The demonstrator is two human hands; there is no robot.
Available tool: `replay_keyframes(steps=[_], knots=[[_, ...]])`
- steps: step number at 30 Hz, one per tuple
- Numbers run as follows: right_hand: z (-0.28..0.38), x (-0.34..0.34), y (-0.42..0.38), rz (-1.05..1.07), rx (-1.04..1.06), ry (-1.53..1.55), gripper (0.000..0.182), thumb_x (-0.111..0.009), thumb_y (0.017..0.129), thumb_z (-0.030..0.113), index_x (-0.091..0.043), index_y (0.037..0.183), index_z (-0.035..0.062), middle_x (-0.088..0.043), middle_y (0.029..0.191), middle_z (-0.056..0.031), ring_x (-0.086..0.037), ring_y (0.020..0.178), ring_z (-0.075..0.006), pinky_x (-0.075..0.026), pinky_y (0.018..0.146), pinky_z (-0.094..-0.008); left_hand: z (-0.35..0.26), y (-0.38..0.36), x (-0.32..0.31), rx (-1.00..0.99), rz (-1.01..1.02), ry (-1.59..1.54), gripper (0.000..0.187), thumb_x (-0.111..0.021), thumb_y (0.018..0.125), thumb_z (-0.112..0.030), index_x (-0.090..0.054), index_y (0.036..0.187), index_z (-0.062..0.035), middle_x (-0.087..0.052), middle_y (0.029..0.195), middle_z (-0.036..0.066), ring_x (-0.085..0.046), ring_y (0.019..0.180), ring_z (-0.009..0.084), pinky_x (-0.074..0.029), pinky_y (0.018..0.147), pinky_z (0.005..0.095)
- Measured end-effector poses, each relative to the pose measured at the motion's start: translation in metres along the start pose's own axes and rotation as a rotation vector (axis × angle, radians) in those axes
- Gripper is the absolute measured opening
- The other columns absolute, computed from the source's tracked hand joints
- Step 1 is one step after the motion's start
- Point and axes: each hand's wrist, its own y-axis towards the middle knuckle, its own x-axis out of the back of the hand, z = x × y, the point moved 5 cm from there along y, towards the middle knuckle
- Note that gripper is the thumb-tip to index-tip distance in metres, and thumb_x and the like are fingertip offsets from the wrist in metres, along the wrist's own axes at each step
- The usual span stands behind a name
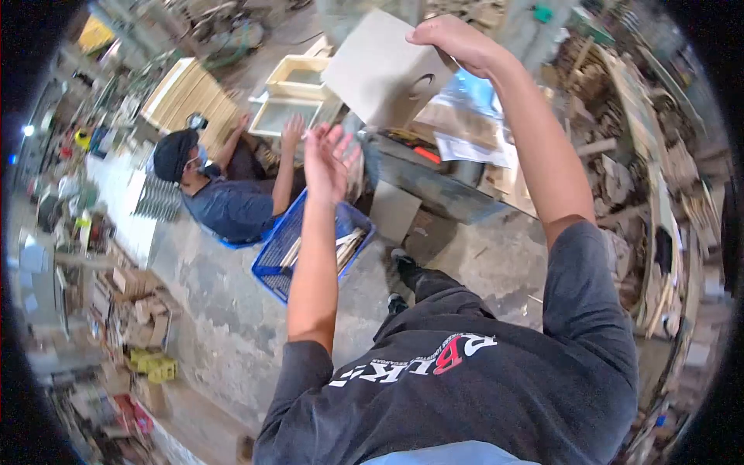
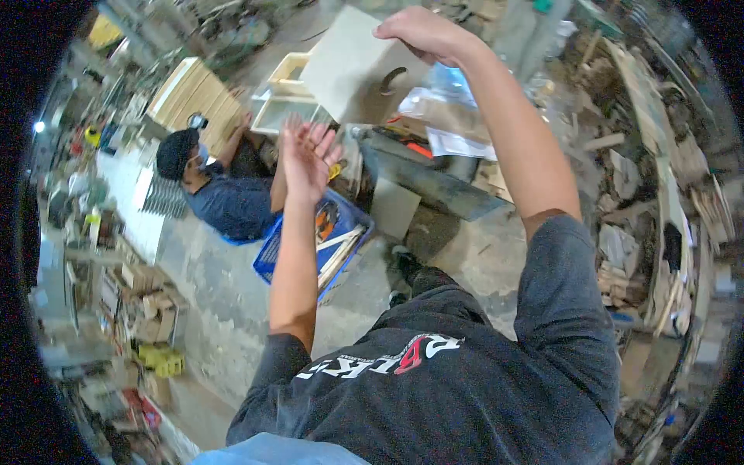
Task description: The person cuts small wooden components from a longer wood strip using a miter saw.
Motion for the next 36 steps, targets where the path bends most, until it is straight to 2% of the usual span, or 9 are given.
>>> replay_keyframes(steps=[4, 7, 10, 12, 22, 27, 30, 31, 36], knots=[[0.032, 0.067, -0.092, 0.028, 0.317, -0.424, 0.038, -0.063, 0.098, 0.039, -0.069, 0.107, 0.0021, -0.067, 0.102, -0.002, -0.057, 0.091, -0.0143, -0.049, 0.084, -0.0324, 0.01, -0.009, -0.106, 0.191, 0.239, -0.25, 0.066, -0.053, 0.097, -0.062, -0.046, 0.139, -0.0113, -0.057, 0.133, 0.012, -0.056, 0.124, 0.0319, -0.048, 0.101, 0.0528], [0.048, 0.101, -0.174, -0.083, 0.36, -0.244, 0.041, -0.067, 0.097, 0.039, -0.066, 0.118, 0.0037, -0.066, 0.11, -0.0012, -0.058, 0.098, -0.0131, -0.049, 0.089, -0.0317, 0.035, -0.042, -0.192, 0.281, 0.693, -0.342, 0.073, -0.06, 0.098, -0.048, -0.034, 0.154, -0.0093, -0.051, 0.147, 0.013, -0.051, 0.133, 0.0322, -0.042, 0.111, 0.0517], [0.045, 0.141, -0.24, -0.287, 0.309, 0.079, 0.047, -0.069, 0.096, 0.037, -0.06, 0.13, 0.006, -0.065, 0.118, -0.0029, -0.06, 0.107, -0.0136, -0.048, 0.095, -0.0318, 0.062, -0.06, -0.26, 0.125, 0.712, -0.222, 0.071, -0.045, 0.103, -0.052, -0.032, 0.155, -0.0059, -0.047, 0.152, 0.013, -0.047, 0.137, 0.03, -0.036, 0.116, 0.0476], [0.04, 0.159, -0.288, -0.55, 0.419, 0.282, 0.052, -0.07, 0.096, 0.031, -0.054, 0.14, 0.0082, -0.065, 0.125, -0.0047, -0.061, 0.114, -0.0151, -0.048, 0.099, -0.0327, 0.078, -0.081, -0.297, 0.176, 0.799, -0.343, 0.069, -0.058, 0.099, -0.045, -0.037, 0.152, -0.0044, -0.05, 0.149, 0.012, -0.046, 0.139, 0.0282, -0.032, 0.119, 0.045], [-0.071, 0.196, -0.478, -0.825, 0.36, 0.419, 0.063, -0.055, 0.104, 0.042, -0.037, 0.155, 0.0093, -0.061, 0.135, -0.0051, -0.058, 0.121, -0.017, -0.043, 0.105, -0.0381, 0.237, -0.178, -0.423, 0.621, 0.811, -0.486, 0.049, -0.043, 0.105, -0.047, -0.055, 0.14, -0.0147, -0.061, 0.137, 0.004, -0.059, 0.125, 0.0236, -0.048, 0.105, 0.0434], [-0.13, 0.233, -0.585, -1.038, 0.391, 0.391, 0.098, -0.08, 0.082, 0.048, -0.032, 0.156, 0.0041, -0.042, 0.153, -0.01, -0.045, 0.136, -0.0211, -0.037, 0.113, -0.0378, 0.35, -0.238, -0.471, 0.904, 0.881, -0.437, 0.047, -0.043, 0.105, -0.045, -0.054, 0.139, -0.015, -0.059, 0.139, 0.004, -0.06, 0.122, 0.023, -0.051, 0.098, 0.0396], [-0.179, 0.269, -0.658, -1.175, 0.415, 0.351, 0.096, -0.08, 0.081, 0.044, -0.034, 0.155, 0.0036, -0.043, 0.151, -0.0119, -0.047, 0.134, -0.0213, -0.037, 0.112, -0.0369, 0.429, -0.254, -0.504, 1.08, 1.418, -0.761, 0.054, -0.049, 0.103, -0.047, -0.049, 0.144, -0.011, -0.058, 0.138, 0.005, -0.056, 0.124, 0.021, -0.047, 0.101, 0.0376], [-0.184, 0.277, -0.683, -1.201, 0.351, 0.37, 0.098, -0.081, 0.076, 0.041, -0.035, 0.153, 0.0023, -0.042, 0.15, -0.0122, -0.046, 0.134, -0.0227, -0.036, 0.112, -0.0369, 0.427, -0.269, -0.523, 0.702, 1.506, -0.227, 0.062, -0.052, 0.101, -0.05, -0.045, 0.147, -0.0086, -0.057, 0.138, 0.005, -0.054, 0.126, 0.0195, -0.044, 0.104, 0.0369], [-0.235, 0.308, -0.765, -1.24, 0.24, 0.33, 0.111, -0.085, 0.067, 0.038, -0.026, 0.154, 0.0016, -0.038, 0.151, -0.0121, -0.04, 0.139, -0.0257, -0.032, 0.116, -0.0391, 0.458, -0.33, -0.587, 0.484, 1.615, 0.368, 0.111, -0.07, 0.078, -0.073, -0.031, 0.155, -0.0027, -0.046, 0.147, 0.008, -0.041, 0.138, 0.0211, -0.032, 0.114, 0.0386]])
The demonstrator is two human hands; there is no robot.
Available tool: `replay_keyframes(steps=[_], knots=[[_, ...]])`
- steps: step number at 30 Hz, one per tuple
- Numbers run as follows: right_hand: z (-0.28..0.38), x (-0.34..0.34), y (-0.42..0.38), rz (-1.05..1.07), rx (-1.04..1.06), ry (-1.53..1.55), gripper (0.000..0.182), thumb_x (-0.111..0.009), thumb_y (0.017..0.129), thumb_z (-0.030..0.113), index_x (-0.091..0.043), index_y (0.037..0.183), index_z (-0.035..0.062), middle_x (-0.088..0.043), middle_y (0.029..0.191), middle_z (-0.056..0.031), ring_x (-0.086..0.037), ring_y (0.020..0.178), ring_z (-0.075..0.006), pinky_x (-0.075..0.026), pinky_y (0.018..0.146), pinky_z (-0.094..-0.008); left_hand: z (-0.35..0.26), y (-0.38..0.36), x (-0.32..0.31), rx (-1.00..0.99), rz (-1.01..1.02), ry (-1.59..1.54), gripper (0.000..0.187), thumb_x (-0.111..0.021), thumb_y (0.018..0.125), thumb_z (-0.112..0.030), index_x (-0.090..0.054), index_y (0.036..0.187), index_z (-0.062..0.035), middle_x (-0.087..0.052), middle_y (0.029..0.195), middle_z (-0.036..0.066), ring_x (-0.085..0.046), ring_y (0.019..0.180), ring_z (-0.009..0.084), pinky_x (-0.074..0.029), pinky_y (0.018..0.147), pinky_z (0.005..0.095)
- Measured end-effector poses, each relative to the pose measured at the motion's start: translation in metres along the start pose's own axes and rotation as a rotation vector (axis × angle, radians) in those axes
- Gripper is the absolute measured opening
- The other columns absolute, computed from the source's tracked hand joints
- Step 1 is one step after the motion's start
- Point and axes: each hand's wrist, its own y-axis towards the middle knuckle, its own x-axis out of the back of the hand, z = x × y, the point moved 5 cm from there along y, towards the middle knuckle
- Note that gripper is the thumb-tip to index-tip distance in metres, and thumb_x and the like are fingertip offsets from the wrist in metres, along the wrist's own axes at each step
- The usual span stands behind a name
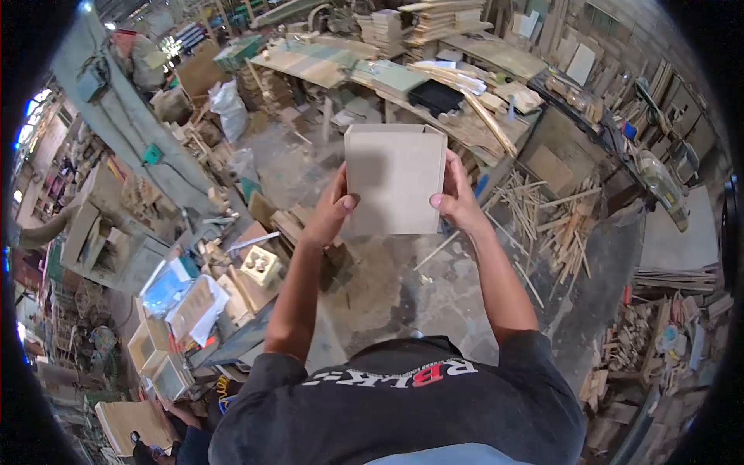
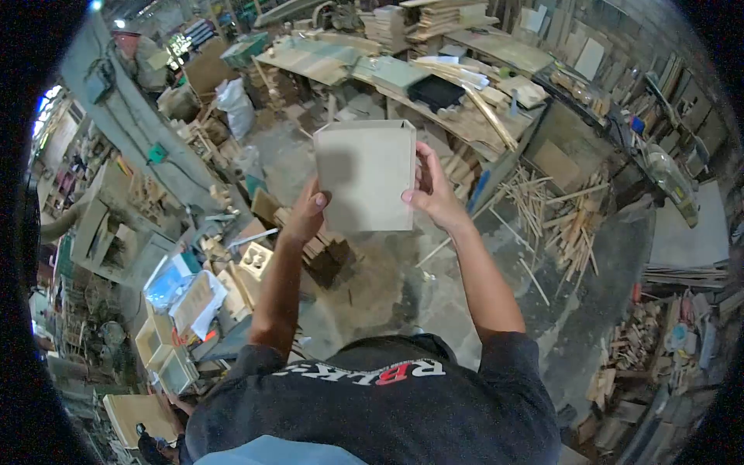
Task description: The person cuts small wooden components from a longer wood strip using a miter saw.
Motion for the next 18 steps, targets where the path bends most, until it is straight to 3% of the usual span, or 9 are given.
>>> replay_keyframes(steps=[1, 3, 5, 7, 11, 14, 16, 17, 18], knots=[[0.003, 0.01, -0.001, 0.029, 0.024, -0.046, 0.116, -0.086, 0.065, 0.038, -0.023, 0.155, 0.0025, -0.036, 0.152, -0.0136, -0.037, 0.142, -0.0269, -0.029, 0.118, -0.0397, -0.001, 0.009, -0.004, 0.023, 0.015, 0.016, 0.121, -0.077, 0.071, -0.068, -0.024, 0.158, -0.0029, -0.039, 0.152, 0.01, -0.032, 0.144, 0.0236, -0.026, 0.119, 0.0396], [0.02, 0.019, 0.007, 0.086, -0.012, -0.147, 0.134, -0.09, 0.059, 0.043, -0.008, 0.158, 0.003, -0.027, 0.156, -0.0186, -0.025, 0.149, -0.0307, -0.018, 0.123, -0.0408, 0.005, 0.023, 0.003, 0.085, 0.088, 0.116, 0.121, -0.079, 0.071, -0.061, -0.02, 0.159, -0.0032, -0.035, 0.154, 0.011, -0.03, 0.145, 0.0237, -0.023, 0.12, 0.0393], [0.018, 0.03, 0.023, 0.143, 0.026, -0.28, 0.138, -0.09, 0.059, 0.044, -0.005, 0.159, 0.0023, -0.025, 0.158, -0.0193, -0.023, 0.15, -0.0315, -0.017, 0.123, -0.0412, 0.004, 0.034, 0.008, 0.129, 0.2, 0.261, 0.125, -0.082, 0.068, -0.044, -0.009, 0.162, -0.0045, -0.028, 0.158, 0.013, -0.024, 0.149, 0.0242, -0.018, 0.122, 0.0394], [-0.003, 0.038, 0.04, 0.255, 0.094, -0.488, 0.144, -0.09, 0.06, 0.046, 0.004, 0.16, 0.0008, -0.019, 0.162, -0.021, -0.018, 0.152, -0.033, -0.015, 0.124, -0.0437, 0.003, 0.044, 0.025, 0.154, 0.192, 0.307, 0.125, -0.082, 0.068, -0.043, -0.008, 0.162, -0.0047, -0.028, 0.159, 0.013, -0.022, 0.15, 0.0249, -0.018, 0.123, 0.0395], [-0.069, 0.039, 0.088, 0.251, 0.166, -0.388, 0.142, -0.091, 0.058, 0.045, -0.001, 0.161, 0.0049, -0.019, 0.16, -0.0236, -0.022, 0.15, -0.0376, -0.021, 0.122, -0.0477, 0.028, 0.072, 0.088, 0.253, 0.203, 0.448, 0.117, -0.08, 0.071, -0.03, -0.011, 0.161, -0.0044, -0.022, 0.163, 0.015, -0.018, 0.152, 0.0251, -0.018, 0.123, 0.0389], [-0.107, 0.039, 0.129, 0.229, 0.36, -0.719, 0.143, -0.096, 0.054, 0.041, -0.006, 0.161, 0.0101, -0.025, 0.156, -0.0254, -0.031, 0.144, -0.0431, -0.029, 0.117, -0.0521, 0.058, 0.11, 0.137, 0.198, 0.225, 0.478, 0.092, -0.071, 0.08, -0.018, -0.025, 0.159, -0.0039, -0.031, 0.162, 0.013, -0.026, 0.15, 0.0233, -0.021, 0.122, 0.0383], [-0.127, 0.032, 0.163, 0.071, 0.29, -1.031, 0.147, -0.1, 0.047, 0.042, -0.014, 0.156, -0.0044, -0.028, 0.153, -0.0238, -0.031, 0.144, -0.0382, -0.027, 0.119, -0.0473, 0.104, 0.141, 0.171, 0.246, -0.021, -0.006, 0.074, -0.064, 0.089, -0.015, -0.034, 0.156, -0.0036, -0.045, 0.154, 0.01, -0.037, 0.146, 0.0245, -0.026, 0.12, 0.0386], [-0.133, 0.02, 0.176, 0.014, 0.481, -1.137, 0.145, -0.1, 0.044, 0.047, -0.022, 0.153, -0.0081, -0.037, 0.144, -0.0257, -0.042, 0.133, -0.0413, -0.034, 0.114, -0.0486, 0.122, 0.161, 0.181, 0.111, -0.1, -0.053, 0.059, -0.057, 0.097, -0.019, -0.042, 0.151, -0.0026, -0.054, 0.147, 0.006, -0.048, 0.137, 0.0229, -0.033, 0.115, 0.0369], [-0.146, 0.016, 0.189, 0.03, 0.461, -1.158, 0.145, -0.1, 0.044, 0.047, -0.022, 0.153, -0.0081, -0.037, 0.144, -0.0257, -0.042, 0.133, -0.0413, -0.034, 0.114, -0.0486, 0.139, 0.181, 0.186, 0.115, -0.102, -0.083, 0.059, -0.057, 0.097, -0.019, -0.042, 0.151, -0.0026, -0.054, 0.147, 0.006, -0.048, 0.137, 0.0229, -0.033, 0.115, 0.0369]])
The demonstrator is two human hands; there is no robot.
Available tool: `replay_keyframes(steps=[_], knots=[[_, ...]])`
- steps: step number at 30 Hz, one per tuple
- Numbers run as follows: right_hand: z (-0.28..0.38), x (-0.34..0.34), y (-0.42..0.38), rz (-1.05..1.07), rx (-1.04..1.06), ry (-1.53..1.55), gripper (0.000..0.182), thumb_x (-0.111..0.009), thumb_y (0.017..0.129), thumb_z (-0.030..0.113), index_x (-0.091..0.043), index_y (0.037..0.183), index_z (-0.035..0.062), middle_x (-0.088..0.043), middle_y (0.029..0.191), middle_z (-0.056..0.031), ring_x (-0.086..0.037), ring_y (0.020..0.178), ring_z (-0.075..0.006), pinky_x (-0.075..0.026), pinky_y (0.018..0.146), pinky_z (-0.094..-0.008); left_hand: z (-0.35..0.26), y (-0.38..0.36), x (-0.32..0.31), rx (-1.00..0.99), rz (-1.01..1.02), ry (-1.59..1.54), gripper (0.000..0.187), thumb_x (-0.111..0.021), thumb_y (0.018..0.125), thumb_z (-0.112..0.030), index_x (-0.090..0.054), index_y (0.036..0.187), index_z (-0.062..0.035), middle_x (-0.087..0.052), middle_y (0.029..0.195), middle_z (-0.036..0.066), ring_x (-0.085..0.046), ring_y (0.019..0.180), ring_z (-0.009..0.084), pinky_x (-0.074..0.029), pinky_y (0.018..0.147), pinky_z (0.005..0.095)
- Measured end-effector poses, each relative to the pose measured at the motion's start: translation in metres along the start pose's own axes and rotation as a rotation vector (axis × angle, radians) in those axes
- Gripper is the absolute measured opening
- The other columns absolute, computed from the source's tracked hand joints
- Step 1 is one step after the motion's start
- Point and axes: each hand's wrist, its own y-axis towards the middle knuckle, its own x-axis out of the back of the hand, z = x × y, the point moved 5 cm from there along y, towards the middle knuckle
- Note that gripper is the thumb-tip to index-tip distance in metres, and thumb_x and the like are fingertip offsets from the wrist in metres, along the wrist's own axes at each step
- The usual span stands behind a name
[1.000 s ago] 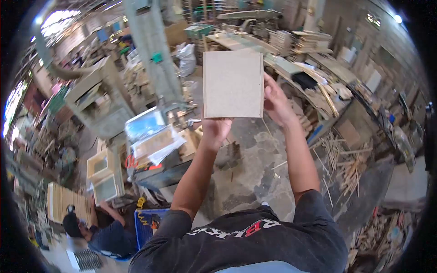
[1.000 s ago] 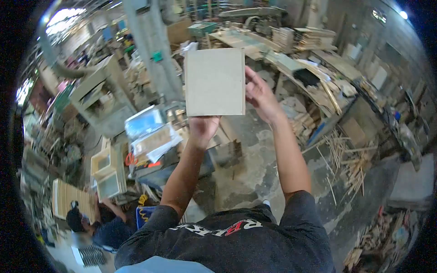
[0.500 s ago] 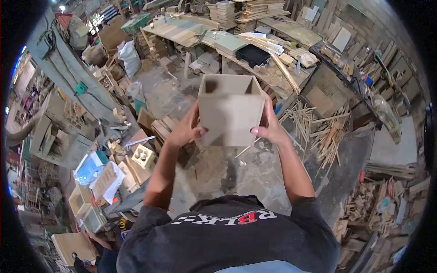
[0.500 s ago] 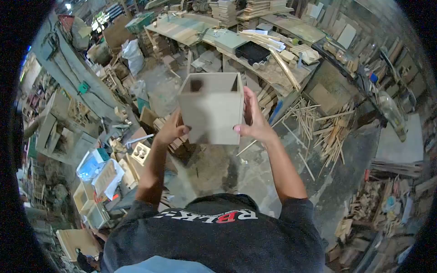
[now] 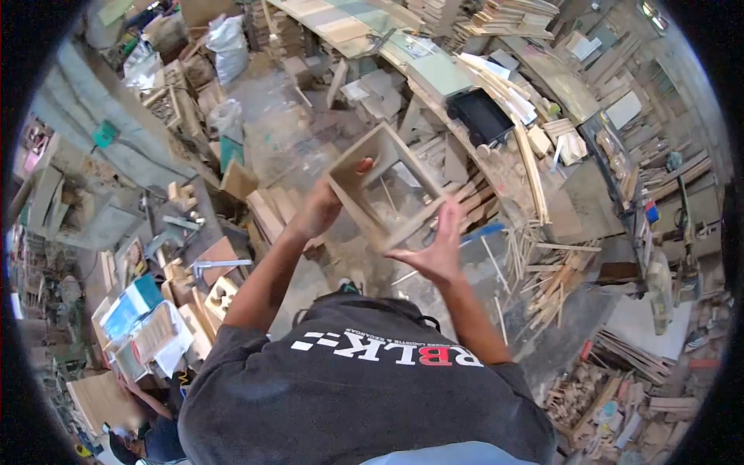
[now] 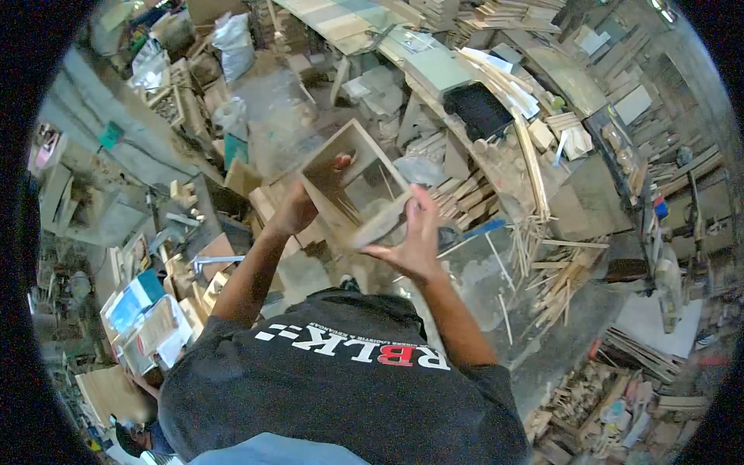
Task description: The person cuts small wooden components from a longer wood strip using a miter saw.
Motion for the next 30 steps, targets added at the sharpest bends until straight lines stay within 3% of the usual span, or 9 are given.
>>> replay_keyframes(steps=[2, 3, 7, 11, 18, 22, 25, 28, 30], knots=[[-0.016, -0.021, 0.0, -0.096, -0.332, 0.198, 0.129, -0.097, 0.057, 0.044, -0.027, 0.15, -0.0103, -0.047, 0.136, -0.0257, -0.05, 0.121, -0.041, -0.042, 0.105, -0.0474, 0.012, 0.029, 0.013, -0.008, -0.057, -0.374, 0.054, -0.05, 0.099, -0.03, -0.047, 0.146, -0.0022, -0.054, 0.146, 0.007, -0.051, 0.131, 0.0206, -0.036, 0.113, 0.0356], [-0.014, -0.022, 0.017, -0.133, -0.101, 0.036, 0.109, -0.091, 0.072, 0.036, -0.03, 0.149, -0.012, -0.056, 0.124, -0.024, -0.056, 0.11, -0.0379, -0.047, 0.096, -0.0441, 0.013, 0.043, 0.02, -0.035, -0.065, -0.45, 0.054, -0.046, 0.1, -0.034, -0.05, 0.143, -0.0022, -0.055, 0.145, 0.008, -0.053, 0.128, 0.0195, -0.037, 0.112, 0.0351], [-0.057, -0.059, 0.04, -0.013, -0.208, 0.147, 0.081, -0.085, 0.082, 0.032, -0.045, 0.143, -0.0031, -0.059, 0.115, -0.0219, -0.059, 0.1, -0.0355, -0.05, 0.087, -0.0417, 0.064, 0.103, 0.078, 0.249, -0.238, -0.372, 0.055, -0.039, 0.099, -0.046, -0.059, 0.13, -0.0059, -0.066, 0.12, 0.009, -0.062, 0.097, 0.0185, -0.05, 0.087, 0.0342], [-0.101, -0.1, 0.089, -0.023, -0.218, 0.352, 0.065, -0.088, 0.076, 0.031, -0.055, 0.126, 0.0061, -0.058, 0.12, -0.0193, -0.058, 0.108, -0.0364, -0.05, 0.093, -0.0434, 0.102, 0.178, 0.111, 0.303, -0.264, -0.617, 0.059, -0.038, 0.099, -0.054, -0.066, 0.122, -0.007, -0.071, 0.108, 0.012, -0.064, 0.091, 0.0219, -0.052, 0.084, 0.0365], [-0.224, -0.169, 0.195, 0.19, -0.515, 0.433, 0.087, -0.095, 0.058, 0.024, -0.052, 0.131, 0.0079, -0.04, 0.148, -0.0208, -0.045, 0.135, -0.0408, -0.044, 0.107, -0.0474, 0.116, 0.329, 0.158, 0.408, -0.08, -1.067, 0.073, -0.041, 0.097, -0.063, -0.063, 0.125, 0.0002, -0.07, 0.11, 0.015, -0.065, 0.104, 0.0286, -0.051, 0.094, 0.0398], [-0.285, -0.174, 0.247, 0.24, -0.576, 0.418, 0.103, -0.098, 0.056, 0.029, -0.042, 0.14, 0.0073, -0.022, 0.162, -0.0207, -0.028, 0.149, -0.0409, -0.04, 0.114, -0.047, 0.132, 0.411, 0.191, 0.578, -0.079, -0.781, 0.074, -0.04, 0.097, -0.066, -0.064, 0.124, -0.0015, -0.069, 0.113, 0.015, -0.064, 0.105, 0.0291, -0.05, 0.095, 0.0432], [-0.316, -0.188, 0.263, 0.333, -0.655, 0.562, 0.149, -0.098, 0.055, 0.048, 0.001, 0.161, 0.0103, -0.004, 0.167, -0.0197, -0.011, 0.155, -0.0364, -0.036, 0.117, -0.0482, 0.125, 0.46, 0.192, 0.573, -0.004, -0.556, 0.064, -0.034, 0.102, -0.06, -0.063, 0.115, -0.0043, -0.067, 0.106, 0.011, -0.061, 0.103, 0.0246, -0.046, 0.096, 0.0399], [-0.334, -0.195, 0.276, 0.338, -0.712, 0.581, 0.158, -0.095, 0.054, 0.059, 0.011, 0.161, 0.0103, 0.0, 0.168, -0.0203, -0.011, 0.155, -0.0343, -0.037, 0.116, -0.0493, 0.125, 0.506, 0.197, 0.472, 0.115, -0.375, 0.054, -0.03, 0.107, -0.05, -0.06, 0.106, -0.0056, -0.063, 0.096, 0.008, -0.058, 0.098, 0.0208, -0.042, 0.098, 0.0356], [-0.344, -0.205, 0.282, 0.086, -0.912, 0.981, 0.138, -0.083, 0.075, 0.06, 0.009, 0.16, 0.0018, -0.006, 0.167, -0.0216, -0.018, 0.153, -0.0346, -0.029, 0.119, -0.0431, 0.126, 0.537, 0.201, 0.341, 0.159, -0.143, 0.053, -0.03, 0.107, -0.048, -0.061, 0.108, -0.0053, -0.063, 0.099, 0.008, -0.056, 0.098, 0.0195, -0.041, 0.097, 0.0347]])
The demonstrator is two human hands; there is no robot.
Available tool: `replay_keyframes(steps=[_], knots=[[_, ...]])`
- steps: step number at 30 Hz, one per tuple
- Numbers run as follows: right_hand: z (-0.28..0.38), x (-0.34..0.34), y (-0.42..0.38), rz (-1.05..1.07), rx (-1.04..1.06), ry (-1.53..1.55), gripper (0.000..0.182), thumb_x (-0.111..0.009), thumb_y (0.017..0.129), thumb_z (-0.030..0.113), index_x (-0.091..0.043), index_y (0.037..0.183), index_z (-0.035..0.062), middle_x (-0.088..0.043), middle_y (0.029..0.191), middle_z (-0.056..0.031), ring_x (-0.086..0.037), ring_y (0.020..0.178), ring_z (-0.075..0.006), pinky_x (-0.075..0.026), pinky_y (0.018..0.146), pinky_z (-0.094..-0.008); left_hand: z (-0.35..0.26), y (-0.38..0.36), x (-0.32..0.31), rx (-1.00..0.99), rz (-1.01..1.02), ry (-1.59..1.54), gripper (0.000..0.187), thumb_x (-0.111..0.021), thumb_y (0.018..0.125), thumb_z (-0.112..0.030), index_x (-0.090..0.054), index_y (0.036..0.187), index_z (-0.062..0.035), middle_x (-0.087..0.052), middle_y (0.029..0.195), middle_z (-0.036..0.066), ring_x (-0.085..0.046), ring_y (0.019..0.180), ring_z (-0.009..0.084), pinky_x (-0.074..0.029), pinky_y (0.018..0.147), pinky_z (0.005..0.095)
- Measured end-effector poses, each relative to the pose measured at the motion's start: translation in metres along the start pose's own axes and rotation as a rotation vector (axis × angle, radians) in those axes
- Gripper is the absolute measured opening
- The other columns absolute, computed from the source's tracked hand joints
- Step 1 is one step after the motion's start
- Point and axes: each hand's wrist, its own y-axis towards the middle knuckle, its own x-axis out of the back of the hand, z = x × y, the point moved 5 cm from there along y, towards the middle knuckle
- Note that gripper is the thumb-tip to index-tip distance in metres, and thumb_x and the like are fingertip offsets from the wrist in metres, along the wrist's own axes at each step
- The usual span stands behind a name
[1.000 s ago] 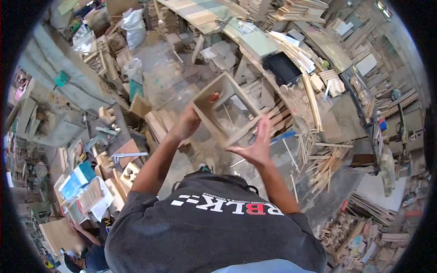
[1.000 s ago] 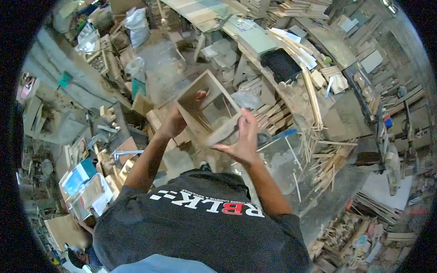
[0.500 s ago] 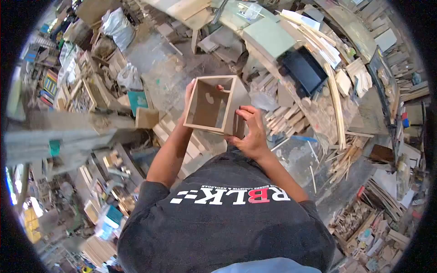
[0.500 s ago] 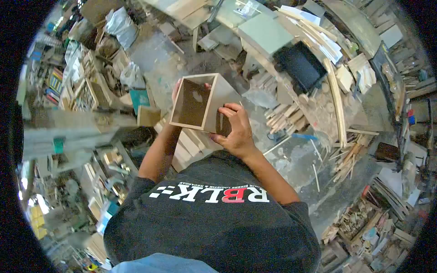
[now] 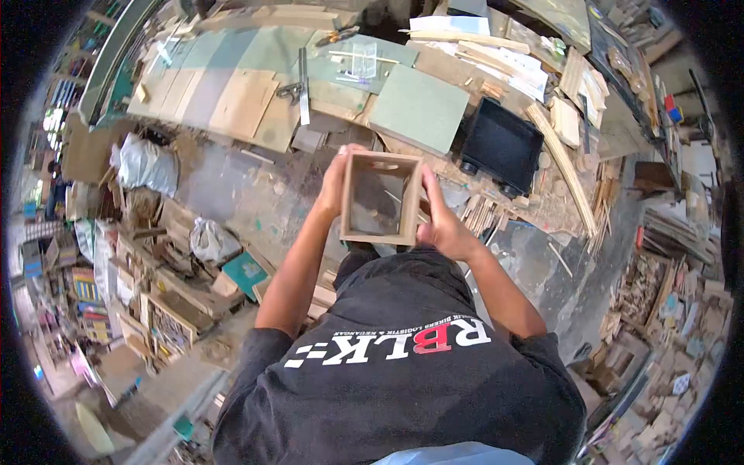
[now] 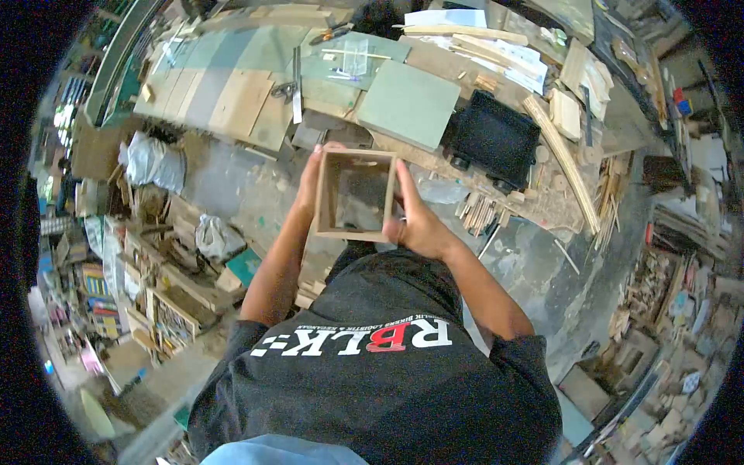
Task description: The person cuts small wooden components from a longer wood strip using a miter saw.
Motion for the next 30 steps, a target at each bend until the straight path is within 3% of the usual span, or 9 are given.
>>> replay_keyframes(steps=[4, 6, 9, 11, 16, 23, 27, 28, 30], knots=[[0.005, -0.005, 0.024, -0.452, -0.221, -0.262, 0.1, -0.071, 0.089, 0.033, -0.007, 0.161, 0.0049, -0.035, 0.156, -0.0256, -0.038, 0.144, -0.0347, -0.032, 0.117, -0.0396, -0.005, 0.054, 0.001, 0.066, 0.098, 0.287, 0.048, -0.03, 0.11, -0.039, -0.06, 0.116, -0.0019, -0.061, 0.11, 0.011, -0.053, 0.108, 0.0218, -0.039, 0.104, 0.0352], [-0.01, 0.009, 0.035, -0.642, -0.237, -0.395, 0.089, -0.068, 0.09, 0.023, -0.015, 0.161, 0.0059, -0.046, 0.15, -0.0249, -0.047, 0.138, -0.0346, -0.036, 0.113, -0.0383, -0.015, 0.078, -0.005, -0.235, 0.168, 0.331, 0.053, -0.029, 0.11, -0.042, -0.055, 0.131, -0.0014, -0.056, 0.131, 0.015, -0.053, 0.118, 0.0269, -0.034, 0.111, 0.0384], [-0.008, 0.036, 0.045, -0.807, -0.105, -0.442, 0.074, -0.06, 0.087, 0.008, -0.033, 0.156, 0.0083, -0.059, 0.137, -0.021, -0.057, 0.126, -0.0324, -0.042, 0.107, -0.0368, -0.026, 0.09, 0.01, -0.475, 0.094, 0.583, 0.045, -0.042, 0.108, -0.036, -0.054, 0.132, -0.0003, -0.054, 0.131, 0.016, -0.055, 0.118, 0.0285, -0.039, 0.108, 0.0393], [0.006, 0.059, 0.062, -0.955, -0.153, -0.376, 0.068, -0.052, 0.084, -0.004, -0.04, 0.151, 0.0007, -0.056, 0.142, -0.0113, -0.052, 0.129, -0.0204, -0.038, 0.111, -0.0321, -0.009, 0.094, 0.041, -0.205, 0.037, 0.301, 0.038, -0.059, 0.1, -0.024, -0.056, 0.128, 0.0016, -0.053, 0.125, 0.017, -0.057, 0.115, 0.0281, -0.047, 0.101, 0.0389], [-0.002, 0.141, 0.105, -0.977, -0.117, -0.505, 0.061, -0.055, 0.084, 0.0, -0.047, 0.144, 0.0034, -0.063, 0.129, -0.0106, -0.059, 0.117, -0.0203, -0.044, 0.101, -0.0324, 0.062, 0.03, 0.183, 0.008, -0.044, 0.715, 0.035, -0.072, 0.088, -0.023, -0.066, 0.113, 0.0004, -0.054, 0.119, 0.018, -0.063, 0.103, 0.0295, -0.052, 0.092, 0.0391], [-0.036, 0.198, 0.127, -0.922, -0.25, -0.52, 0.055, -0.06, 0.09, 0.015, -0.05, 0.144, 0.0042, -0.066, 0.128, -0.015, -0.064, 0.112, -0.0276, -0.047, 0.098, -0.0346, 0.186, -0.118, 0.369, 0.651, -0.222, 0.783, 0.032, -0.067, 0.085, -0.033, -0.073, 0.092, -0.0027, -0.071, 0.087, 0.019, -0.069, 0.085, 0.0278, -0.053, 0.077, 0.0403], [-0.037, 0.187, 0.119, -0.948, -0.348, -0.422, 0.048, -0.063, 0.092, 0.024, -0.058, 0.137, 0.0076, -0.071, 0.118, -0.0133, -0.067, 0.104, -0.0253, -0.049, 0.092, -0.0348, 0.239, -0.177, 0.435, 0.521, -0.195, 0.872, 0.033, -0.064, 0.085, -0.032, -0.068, 0.071, -0.0029, -0.066, 0.067, 0.015, -0.066, 0.066, 0.0245, -0.052, 0.066, 0.0414], [-0.038, 0.188, 0.118, -0.952, -0.345, -0.414, 0.048, -0.063, 0.092, 0.024, -0.058, 0.137, 0.0076, -0.071, 0.118, -0.0133, -0.067, 0.104, -0.0253, -0.049, 0.092, -0.0348, 0.241, -0.192, 0.443, 0.818, -0.271, 0.782, 0.035, -0.065, 0.086, -0.032, -0.066, 0.067, -0.0032, -0.064, 0.063, 0.014, -0.065, 0.064, 0.0236, -0.051, 0.065, 0.0414], [-0.038, 0.188, 0.117, -0.901, -0.369, -0.527, 0.046, -0.064, 0.093, 0.029, -0.062, 0.134, 0.0088, -0.072, 0.115, -0.0157, -0.068, 0.103, -0.0278, -0.05, 0.091, -0.036, 0.242, -0.199, 0.442, 0.92, -0.305, 0.752, 0.036, -0.065, 0.086, -0.033, -0.066, 0.067, -0.0026, -0.065, 0.063, 0.014, -0.066, 0.063, 0.0242, -0.051, 0.064, 0.0417]])
